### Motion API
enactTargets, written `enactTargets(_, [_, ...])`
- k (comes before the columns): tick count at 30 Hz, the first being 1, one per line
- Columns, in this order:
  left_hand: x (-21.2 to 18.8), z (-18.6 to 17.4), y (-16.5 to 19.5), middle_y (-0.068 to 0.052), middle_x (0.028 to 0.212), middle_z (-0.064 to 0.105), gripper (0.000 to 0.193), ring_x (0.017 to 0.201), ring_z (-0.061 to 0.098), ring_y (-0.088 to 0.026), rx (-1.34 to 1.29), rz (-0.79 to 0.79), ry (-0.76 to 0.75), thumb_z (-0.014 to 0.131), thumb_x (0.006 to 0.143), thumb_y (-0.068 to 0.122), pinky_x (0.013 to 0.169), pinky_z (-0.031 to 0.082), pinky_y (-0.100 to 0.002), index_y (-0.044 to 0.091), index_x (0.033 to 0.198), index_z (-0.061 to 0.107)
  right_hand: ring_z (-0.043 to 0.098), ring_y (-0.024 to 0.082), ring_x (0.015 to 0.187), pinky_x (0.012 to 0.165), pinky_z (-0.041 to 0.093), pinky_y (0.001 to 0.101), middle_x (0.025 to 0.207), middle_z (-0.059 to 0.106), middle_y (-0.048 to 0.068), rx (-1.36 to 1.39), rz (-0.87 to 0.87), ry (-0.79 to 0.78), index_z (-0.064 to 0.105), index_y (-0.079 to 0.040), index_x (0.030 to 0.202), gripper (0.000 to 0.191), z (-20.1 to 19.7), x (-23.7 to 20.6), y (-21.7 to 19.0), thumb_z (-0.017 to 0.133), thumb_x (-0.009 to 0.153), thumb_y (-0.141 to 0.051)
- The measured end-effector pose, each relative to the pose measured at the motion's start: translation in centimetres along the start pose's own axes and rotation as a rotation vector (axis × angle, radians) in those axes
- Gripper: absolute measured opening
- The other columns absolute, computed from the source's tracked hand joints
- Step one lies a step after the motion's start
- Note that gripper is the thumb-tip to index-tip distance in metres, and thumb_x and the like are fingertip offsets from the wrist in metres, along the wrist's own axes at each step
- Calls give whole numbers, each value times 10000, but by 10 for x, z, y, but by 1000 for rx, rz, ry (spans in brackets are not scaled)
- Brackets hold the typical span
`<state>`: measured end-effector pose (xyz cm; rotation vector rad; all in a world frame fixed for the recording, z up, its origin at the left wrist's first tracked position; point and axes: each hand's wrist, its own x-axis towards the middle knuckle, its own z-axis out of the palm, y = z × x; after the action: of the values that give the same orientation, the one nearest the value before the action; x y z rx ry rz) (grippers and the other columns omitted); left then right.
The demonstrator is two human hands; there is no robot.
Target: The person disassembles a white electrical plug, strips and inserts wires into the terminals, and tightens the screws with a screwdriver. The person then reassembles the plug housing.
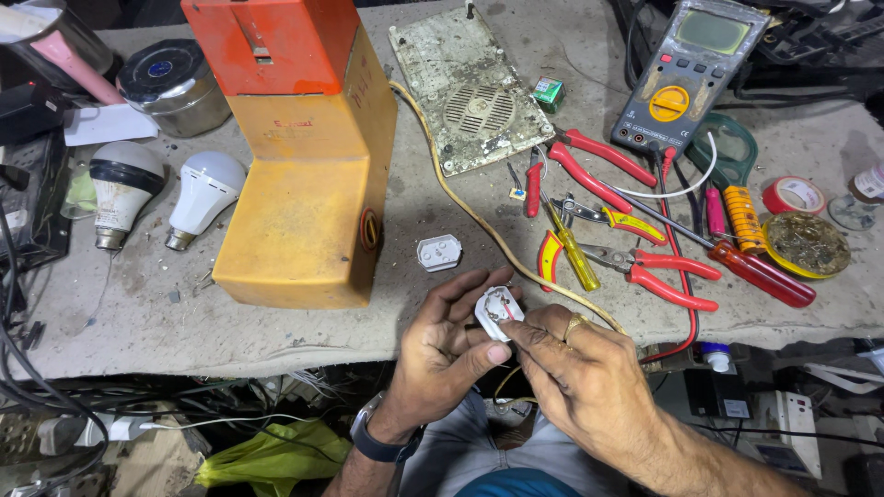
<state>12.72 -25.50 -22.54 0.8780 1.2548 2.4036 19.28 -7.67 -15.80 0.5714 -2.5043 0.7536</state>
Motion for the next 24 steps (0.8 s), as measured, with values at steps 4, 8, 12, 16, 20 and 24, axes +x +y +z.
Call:
enactTargets(4, [0,2,1,-251,1611,427,595,1472,489,-313,-3,-24,68,617,1005,-41,1198,487,-448,-61,1515,311,720,236,810,676,572,344,985,726,71,24,38,63,719,-112,1175,389,10,-3,0,754,799,-19])
enactTargets(8, [0,2,0,-219,1626,420,565,1484,471,-258,86,-5,80,570,1024,-41,1217,451,-398,-67,1526,312,730,86,607,515,565,253,794,746,22,226,305,140,648,-44,1031,229,26,-5,1,787,850,-58])
enactTargets(12, [2,2,2,-230,1554,496,630,1323,554,-215,171,-97,102,567,995,-48,1091,495,-351,-58,1578,328,652,48,623,516,538,224,813,726,44,318,301,230,501,-18,1038,314,37,-5,7,771,879,-46])
enactTargets(16, [13,-4,6,-162,1547,449,568,1354,558,-174,222,-102,84,611,981,-28,1123,486,-329,-70,1512,414,641,50,587,464,499,223,770,747,47,327,406,210,459,-26,991,363,39,-4,12,792,848,-46])
enactTargets(20, [17,-7,10,-128,1325,640,522,1180,636,-140,244,-205,83,585,1003,20,1021,530,-298,-43,1507,466,660,45,645,535,547,209,785,748,50,421,395,211,435,-28,982,377,41,-2,14,790,857,-46])
enactTargets(24, [20,-7,7,-86,1222,714,452,1152,662,-124,405,-156,118,541,993,10,995,540,-274,-59,1439,513,681,59,671,565,564,220,784,748,55,397,379,219,455,-24,1006,379,48,-2,14,798,847,-45])
